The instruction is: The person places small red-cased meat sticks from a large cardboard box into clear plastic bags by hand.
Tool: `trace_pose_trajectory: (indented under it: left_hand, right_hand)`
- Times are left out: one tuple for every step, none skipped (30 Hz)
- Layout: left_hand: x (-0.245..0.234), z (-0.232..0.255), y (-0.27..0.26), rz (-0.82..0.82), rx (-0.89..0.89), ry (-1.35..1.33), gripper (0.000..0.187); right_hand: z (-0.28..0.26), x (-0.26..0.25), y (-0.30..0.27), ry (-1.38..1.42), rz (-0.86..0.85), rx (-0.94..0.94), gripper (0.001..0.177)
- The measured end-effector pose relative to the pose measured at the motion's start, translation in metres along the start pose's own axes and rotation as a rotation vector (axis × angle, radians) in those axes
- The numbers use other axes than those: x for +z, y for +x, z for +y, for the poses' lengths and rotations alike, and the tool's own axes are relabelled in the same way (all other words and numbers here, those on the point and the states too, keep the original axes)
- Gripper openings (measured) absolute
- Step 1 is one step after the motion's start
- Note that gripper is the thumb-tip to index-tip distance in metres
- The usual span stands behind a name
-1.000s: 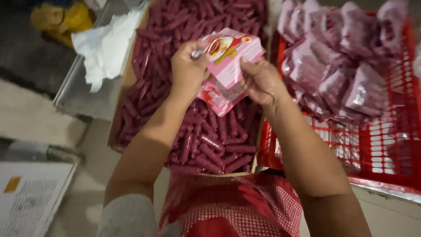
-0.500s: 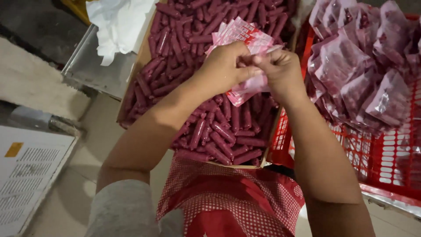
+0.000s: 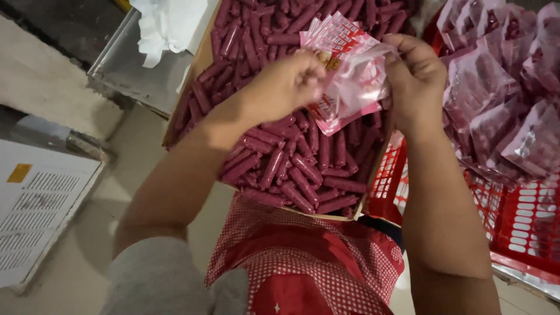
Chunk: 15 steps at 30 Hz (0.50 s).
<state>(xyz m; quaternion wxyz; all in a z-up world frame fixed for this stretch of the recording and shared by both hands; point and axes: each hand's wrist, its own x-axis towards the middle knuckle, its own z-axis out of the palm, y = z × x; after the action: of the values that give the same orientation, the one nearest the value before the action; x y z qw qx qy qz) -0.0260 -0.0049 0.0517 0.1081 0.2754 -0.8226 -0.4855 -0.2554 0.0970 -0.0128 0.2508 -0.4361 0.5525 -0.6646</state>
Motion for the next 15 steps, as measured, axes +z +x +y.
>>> trace_pose_trajectory:
  left_hand:
    - [-0.006,0.002,-0.012,-0.136,-0.047,0.097,0.025]
    - [-0.012,0.000,-0.024,-0.134,-0.051,0.097,0.025]
    - [-0.017,-0.003,-0.034,-0.245,-0.105,0.245,0.046]
    - [-0.023,-0.005,-0.045,-0.358,-0.158,0.393,0.066]
    - [-0.021,-0.008,-0.049,-0.359,-0.160,0.393,0.066]
    - [-0.019,-0.011,-0.053,-0.416,-0.241,0.463,0.075]
    - [-0.017,-0.014,-0.057,-0.470,-0.322,0.531,0.086]
    - [-0.013,-0.023,-0.057,-0.470,-0.324,0.529,0.086]
    - [-0.009,-0.032,-0.056,-0.452,-0.283,0.595,0.087]
    - [-0.005,-0.040,-0.057,-0.435,-0.241,0.661,0.089]
    - [-0.003,-0.052,-0.055,-0.432,-0.242,0.657,0.089]
    - [0.000,-0.063,-0.053,-0.395,-0.097,0.696,0.083]
    - [0.003,-0.074,-0.050,-0.357,0.051,0.733,0.077]
    - [0.005,-0.078,-0.048,-0.355,0.052,0.731,0.077]
    - [0.007,-0.081,-0.044,-0.332,0.094,0.737,0.077]
  right_hand:
    - [-0.007,0.001,-0.004,-0.126,-0.019,0.012,0.023]
    - [-0.010,0.004,-0.005,-0.123,-0.022,0.014,0.023]
    - [-0.013,0.007,-0.006,-0.127,-0.063,-0.009,0.020]
    - [-0.016,0.010,-0.007,-0.130,-0.104,-0.031,0.020]
    - [-0.015,0.011,-0.009,-0.129,-0.104,-0.030,0.020]
    - [-0.014,0.012,-0.010,-0.186,-0.090,0.015,0.021]
    - [-0.013,0.013,-0.011,-0.244,-0.077,0.059,0.022]
    - [-0.012,0.014,-0.011,-0.245,-0.080,0.060,0.022]
    - [-0.011,0.014,-0.012,-0.256,-0.111,0.024,0.022]
    - [-0.010,0.015,-0.013,-0.267,-0.143,-0.013,0.022]
    - [-0.013,0.017,-0.014,-0.269,-0.147,-0.013,0.022]
    - [-0.016,0.020,-0.016,-0.297,-0.147,0.049,0.023]
    - [-0.019,0.021,-0.017,-0.325,-0.144,0.110,0.023]
    - [-0.018,0.022,-0.017,-0.328,-0.146,0.109,0.023]
    - [-0.017,0.021,-0.017,-0.345,-0.154,0.096,0.025]
